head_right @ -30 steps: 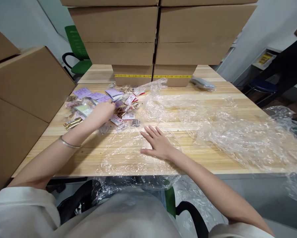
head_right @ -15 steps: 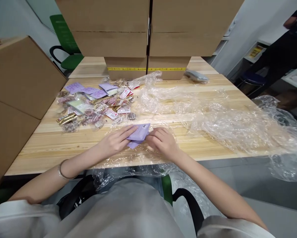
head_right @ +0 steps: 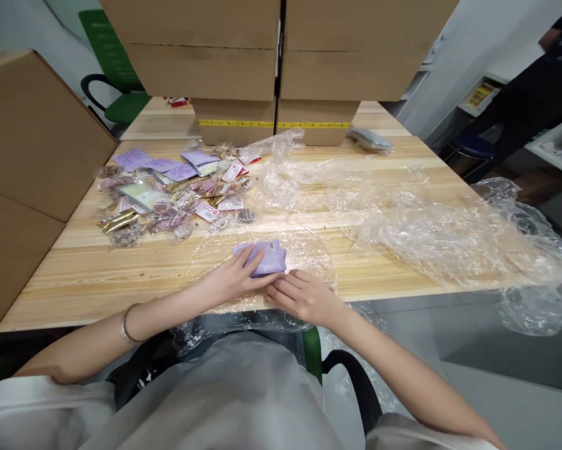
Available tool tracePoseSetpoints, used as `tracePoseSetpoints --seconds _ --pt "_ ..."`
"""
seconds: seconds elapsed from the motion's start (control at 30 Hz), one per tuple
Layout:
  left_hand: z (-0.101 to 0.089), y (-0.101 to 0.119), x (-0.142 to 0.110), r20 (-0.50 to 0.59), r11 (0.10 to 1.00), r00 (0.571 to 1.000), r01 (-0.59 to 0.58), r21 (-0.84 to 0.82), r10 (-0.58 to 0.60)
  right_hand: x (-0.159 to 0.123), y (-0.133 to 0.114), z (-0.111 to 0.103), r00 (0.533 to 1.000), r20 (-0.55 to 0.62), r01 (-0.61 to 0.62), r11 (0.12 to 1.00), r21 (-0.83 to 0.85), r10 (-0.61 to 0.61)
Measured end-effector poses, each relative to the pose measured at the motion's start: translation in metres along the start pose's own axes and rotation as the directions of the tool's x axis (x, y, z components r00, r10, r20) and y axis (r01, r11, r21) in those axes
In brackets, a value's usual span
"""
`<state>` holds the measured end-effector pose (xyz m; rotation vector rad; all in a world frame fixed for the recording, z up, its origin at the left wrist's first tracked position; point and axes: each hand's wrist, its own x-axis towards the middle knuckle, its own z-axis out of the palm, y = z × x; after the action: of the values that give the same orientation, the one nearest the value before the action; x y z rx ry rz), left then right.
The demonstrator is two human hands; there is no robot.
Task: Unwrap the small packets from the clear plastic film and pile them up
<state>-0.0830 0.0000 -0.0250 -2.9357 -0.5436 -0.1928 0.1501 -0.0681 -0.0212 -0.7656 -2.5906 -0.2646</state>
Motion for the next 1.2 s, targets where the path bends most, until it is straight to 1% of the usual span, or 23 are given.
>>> tracePoseSetpoints --seconds 0.07,0.13,0.2,0.27,0.3,0.37,0.43,0.47,0.5,0.53,0.57,0.63,0.7,0.73,0.8,0.83,0.87,0.9,1.0,1.07,1.1,1.13,1.2 --pt "0.001 -0.003 -0.003 0.014 0.999 1.000 0.003 -0.055 -0.002 -0.018 0.000 -0.012 1.000 0.017 -0.007 0.997 0.081 0.006" --pt "0.000 -0.008 -0.006 0.052 0.995 0.999 0.012 -0.096 -0.007 -0.034 -0.002 -0.020 0.996 0.086 0.001 0.993 0.114 -0.011" --pt "0.001 -0.012 -0.009 0.080 0.992 0.997 0.014 -0.129 -0.004 -0.044 -0.008 -0.021 0.981 0.192 0.025 0.997 0.077 -0.040" --pt "0.002 -0.015 -0.012 0.085 0.986 0.996 0.015 -0.169 -0.001 -0.046 -0.013 -0.016 0.964 0.261 0.046 0.999 0.027 -0.051" --pt "0.003 -0.016 -0.013 0.081 0.981 0.997 0.020 -0.192 -0.004 -0.045 -0.015 -0.012 0.964 0.261 0.041 0.999 0.027 -0.047" --pt "0.002 -0.017 -0.015 0.074 0.968 0.997 0.033 -0.248 -0.015 -0.039 -0.014 -0.006 0.980 0.198 -0.020 0.993 0.113 -0.003" --pt "-0.003 -0.019 -0.015 0.076 0.949 0.997 0.043 -0.313 -0.020 -0.030 -0.009 -0.002 0.988 0.111 -0.135 0.943 0.305 0.106" --pt "-0.007 -0.021 -0.014 0.083 0.936 0.996 0.045 -0.348 -0.017 -0.026 -0.005 -0.002 0.977 0.087 -0.213 0.888 0.407 0.194" --pt "-0.011 -0.023 -0.013 0.092 0.921 0.996 0.049 -0.387 -0.014 -0.021 0.000 -0.001 0.952 0.086 -0.298 0.814 0.499 0.295" --pt "-0.016 -0.027 -0.011 0.105 0.899 0.994 0.062 -0.434 -0.017 -0.016 0.005 -0.001 0.905 0.115 -0.396 0.714 0.577 0.409" --pt "-0.020 -0.032 -0.009 0.119 0.868 0.993 0.080 -0.489 -0.025 -0.012 0.011 0.000 0.833 0.173 -0.500 0.582 0.642 0.526" --pt "-0.029 -0.045 -0.007 0.150 0.758 0.988 0.123 -0.641 -0.034 -0.002 0.021 0.002 0.624 0.361 -0.667 0.230 0.709 0.693" --pt "-0.035 -0.061 -0.009 0.165 0.573 0.986 0.155 -0.805 -0.034 0.007 0.029 0.005 0.420 0.559 -0.722 -0.109 0.683 0.715" --pt "-0.038 -0.069 -0.013 0.160 0.472 0.986 0.159 -0.867 -0.038 0.012 0.033 0.006 0.347 0.629 -0.726 -0.226 0.650 0.695" --pt "-0.045 -0.080 -0.025 0.151 0.322 0.987 0.160 -0.933 -0.054 0.021 0.038 0.007 0.259 0.712 -0.731 -0.350 0.586 0.653" --pt "-0.048 -0.083 -0.033 0.157 0.295 0.986 0.166 -0.941 -0.052 0.025 0.041 0.007 0.227 0.736 -0.738 -0.381 0.557 0.638" --pt "-0.051 -0.083 -0.042 0.173 0.300 0.984 0.176 -0.938 -0.035 0.028 0.043 0.006 0.202 0.756 -0.747 -0.401 0.530 0.623" --pt "-0.054 -0.081 -0.051 0.200 0.338 0.980 0.192 -0.922 -0.010 0.031 0.044 0.005 0.183 0.774 -0.759 -0.413 0.503 0.606" --pt "-0.057 -0.066 -0.072 0.305 0.560 0.952 0.242 -0.792 0.020 0.037 0.048 0.003 0.173 0.800 -0.780 -0.416 0.467 0.574" --pt "-0.055 -0.053 -0.076 0.343 0.670 0.937 0.292 -0.683 -0.060 0.039 0.048 0.002 0.177 0.804 -0.783 -0.414 0.465 0.568" --pt "-0.053 -0.046 -0.074 0.339 0.688 0.933 0.327 -0.648 -0.124 0.039 0.048 0.001 0.179 0.803 -0.784 -0.411 0.466 0.568" --pt "-0.051 -0.041 -0.071 0.325 0.680 0.926 0.364 -0.636 -0.192 0.038 0.049 0.001 0.185 0.804 -0.785 -0.408 0.467 0.565" --pt "-0.046 -0.033 -0.062 0.285 0.592 0.886 0.457 -0.664 -0.365 0.034 0.050 -0.002 0.226 0.808 -0.798 -0.373 0.474 0.544"
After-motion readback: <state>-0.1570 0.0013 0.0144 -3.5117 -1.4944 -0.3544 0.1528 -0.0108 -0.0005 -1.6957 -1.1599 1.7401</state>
